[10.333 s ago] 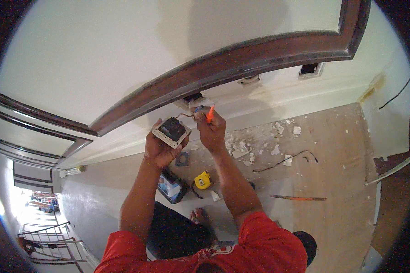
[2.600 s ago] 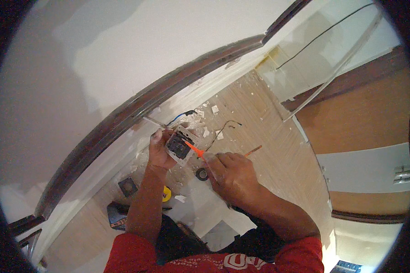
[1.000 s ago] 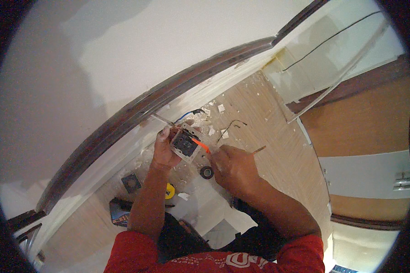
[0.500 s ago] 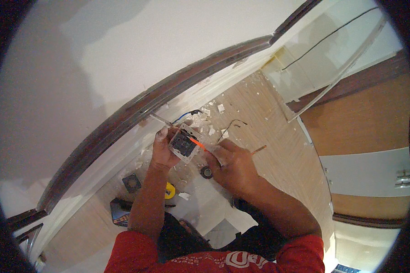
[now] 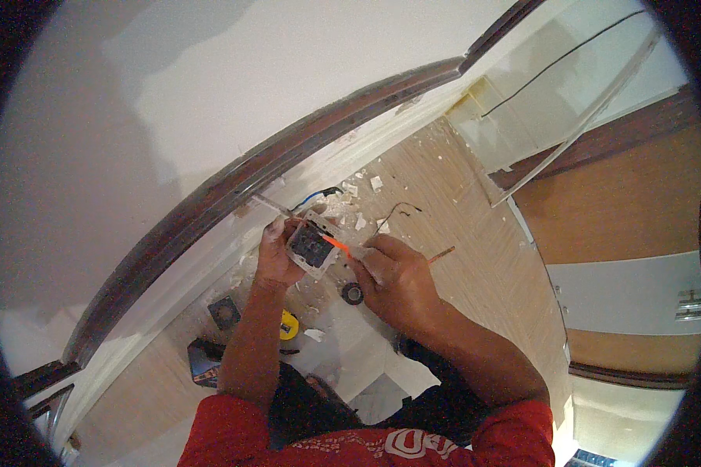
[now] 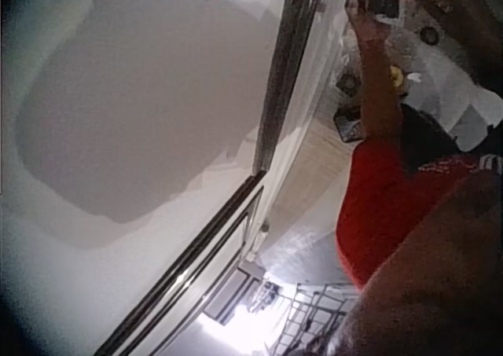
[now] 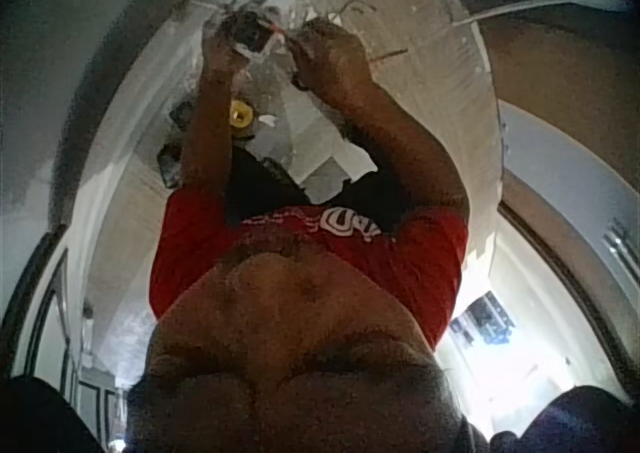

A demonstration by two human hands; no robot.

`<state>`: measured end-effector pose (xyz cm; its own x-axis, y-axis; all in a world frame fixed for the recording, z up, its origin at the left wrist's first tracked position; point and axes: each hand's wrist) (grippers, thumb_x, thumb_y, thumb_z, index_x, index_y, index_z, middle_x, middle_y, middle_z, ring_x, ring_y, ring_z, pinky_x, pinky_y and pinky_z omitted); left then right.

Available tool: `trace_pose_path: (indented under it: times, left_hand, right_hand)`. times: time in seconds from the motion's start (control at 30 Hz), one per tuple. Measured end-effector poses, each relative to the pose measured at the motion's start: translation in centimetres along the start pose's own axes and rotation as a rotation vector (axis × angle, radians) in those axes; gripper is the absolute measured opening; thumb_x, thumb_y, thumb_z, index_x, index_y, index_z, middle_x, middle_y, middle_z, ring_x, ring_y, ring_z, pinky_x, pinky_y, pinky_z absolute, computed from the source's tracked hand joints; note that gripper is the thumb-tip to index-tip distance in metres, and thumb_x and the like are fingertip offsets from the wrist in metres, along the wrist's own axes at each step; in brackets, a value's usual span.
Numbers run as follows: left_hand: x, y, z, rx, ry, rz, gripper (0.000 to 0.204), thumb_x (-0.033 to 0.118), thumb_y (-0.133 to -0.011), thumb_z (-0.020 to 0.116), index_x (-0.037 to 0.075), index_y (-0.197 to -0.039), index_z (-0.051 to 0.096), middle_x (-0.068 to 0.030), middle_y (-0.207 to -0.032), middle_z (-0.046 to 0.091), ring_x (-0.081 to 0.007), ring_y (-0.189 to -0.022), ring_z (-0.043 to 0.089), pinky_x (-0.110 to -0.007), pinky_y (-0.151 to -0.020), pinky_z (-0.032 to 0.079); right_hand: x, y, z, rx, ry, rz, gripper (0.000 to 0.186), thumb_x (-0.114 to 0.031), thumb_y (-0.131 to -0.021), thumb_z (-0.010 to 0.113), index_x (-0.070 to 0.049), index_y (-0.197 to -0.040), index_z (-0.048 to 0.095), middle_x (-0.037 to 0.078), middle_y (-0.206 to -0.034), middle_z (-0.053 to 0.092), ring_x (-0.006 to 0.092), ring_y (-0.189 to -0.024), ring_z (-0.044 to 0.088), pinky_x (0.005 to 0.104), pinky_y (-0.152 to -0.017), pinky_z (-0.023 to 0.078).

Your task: The person connects wires to an electrical switch and inserts it into a wall box. They use a screwdriver to tighten terminal screws and manage the wires by hand.

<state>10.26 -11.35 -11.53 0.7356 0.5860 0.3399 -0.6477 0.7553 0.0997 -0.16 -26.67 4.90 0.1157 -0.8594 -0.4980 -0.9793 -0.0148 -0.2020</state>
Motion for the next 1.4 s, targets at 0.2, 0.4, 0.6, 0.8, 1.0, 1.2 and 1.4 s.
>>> trace_pose_path:
  times: [0.2,0.4,0.6,0.8,1.0,1.2,1.4]
  left_hand:
    - [0.0,0.1,0.8,-0.061,0.018,0.019,0.089,0.060,-0.080,0.060,-0.009,-0.134,0.047,-0.0250,-0.126,0.059,-0.0329,-0.113,0.062,-0.044,-0.102,0.046]
    - [0.0,0.0,0.5,-0.029,0.036,0.020,0.090,0.060,-0.080,0.061,-0.009,-0.135,0.046,-0.0245,-0.127,0.059,-0.0329,-0.113,0.061,-0.044,-0.102,0.046]
    - [-0.2,0.0,0.3,0.046,0.000,0.036,0.087,0.060,-0.080,0.062,-0.008,-0.134,0.048,-0.0242,-0.126,0.059,-0.0332,-0.114,0.061,-0.045,-0.100,0.048]
    - [-0.4,-0.1,0.0,0.012,0.001,0.024,0.083,0.058,-0.081,0.062,-0.007,-0.131,0.051,-0.0240,-0.124,0.061,-0.0330,-0.113,0.061,-0.046,-0.100,0.048]
    - [-0.1,0.0,-0.3,0.016,-0.040,0.043,0.083,0.058,-0.080,0.062,-0.007,-0.131,0.051,-0.0240,-0.123,0.061,-0.0327,-0.112,0.062,-0.044,-0.099,0.049]
    - [-0.2,0.0,0.1,0.024,0.019,0.046,0.083,0.057,-0.084,0.059,-0.009,-0.133,0.047,-0.0237,-0.121,0.062,-0.0348,-0.107,0.063,-0.045,-0.094,0.051]
    - [-0.1,0.0,-0.1,0.008,-0.039,0.026,0.082,0.059,-0.081,0.061,-0.004,-0.133,0.049,-0.0228,-0.123,0.062,-0.0305,-0.108,0.064,-0.043,-0.097,0.050]
  right_hand:
    - [-0.3,0.2,-0.1,0.030,-0.021,-0.020,0.008,-0.005,-0.079,0.072,-0.001,-0.080,0.065,0.015,-0.081,0.062,0.0339,-0.068,0.063,0.0411,-0.057,0.052]
    - [-1.3,0.1,-0.2,-0.006,0.003,0.062,0.010,-0.007,-0.080,0.071,-0.002,-0.078,0.063,0.015,-0.077,0.060,0.0344,-0.063,0.062,0.0425,-0.055,0.051]
    - [-1.4,-0.2,-0.2,-0.061,0.080,0.088,0.012,-0.012,-0.082,0.069,-0.001,-0.078,0.064,0.016,-0.075,0.060,0.0357,-0.063,0.062,0.0439,-0.054,0.050]
    - [-1.0,-0.6,0.2,-0.072,-0.033,0.268,0.018,-0.017,-0.084,0.065,0.001,-0.082,0.067,0.022,-0.073,0.063,0.0378,-0.065,0.063,0.0461,-0.059,0.050]
    - [-1.1,-1.7,-0.7,-0.221,-0.192,0.559,0.020,-0.018,-0.086,0.060,0.001,-0.090,0.065,0.023,-0.082,0.064,0.0409,-0.075,0.065,0.0493,-0.069,0.052]
    - [-1.4,-0.4,-0.5,-0.348,0.138,0.186,0.021,-0.010,-0.083,0.057,0.004,-0.098,0.060,0.021,-0.094,0.059,0.0385,-0.086,0.063,0.0455,-0.072,0.054]
    - [-1.3,-0.4,-0.1,-0.341,0.382,-0.066,0.025,-0.015,-0.071,0.065,0.001,-0.090,0.062,0.017,-0.085,0.058,0.0342,-0.076,0.063,0.0463,-0.064,0.053]
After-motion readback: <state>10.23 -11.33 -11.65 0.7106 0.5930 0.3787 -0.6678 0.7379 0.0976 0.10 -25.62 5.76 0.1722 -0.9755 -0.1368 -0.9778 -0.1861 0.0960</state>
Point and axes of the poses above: each hand's wrist, its own y-axis away from the middle knuckle, its own z-axis out of the palm, x = y × z
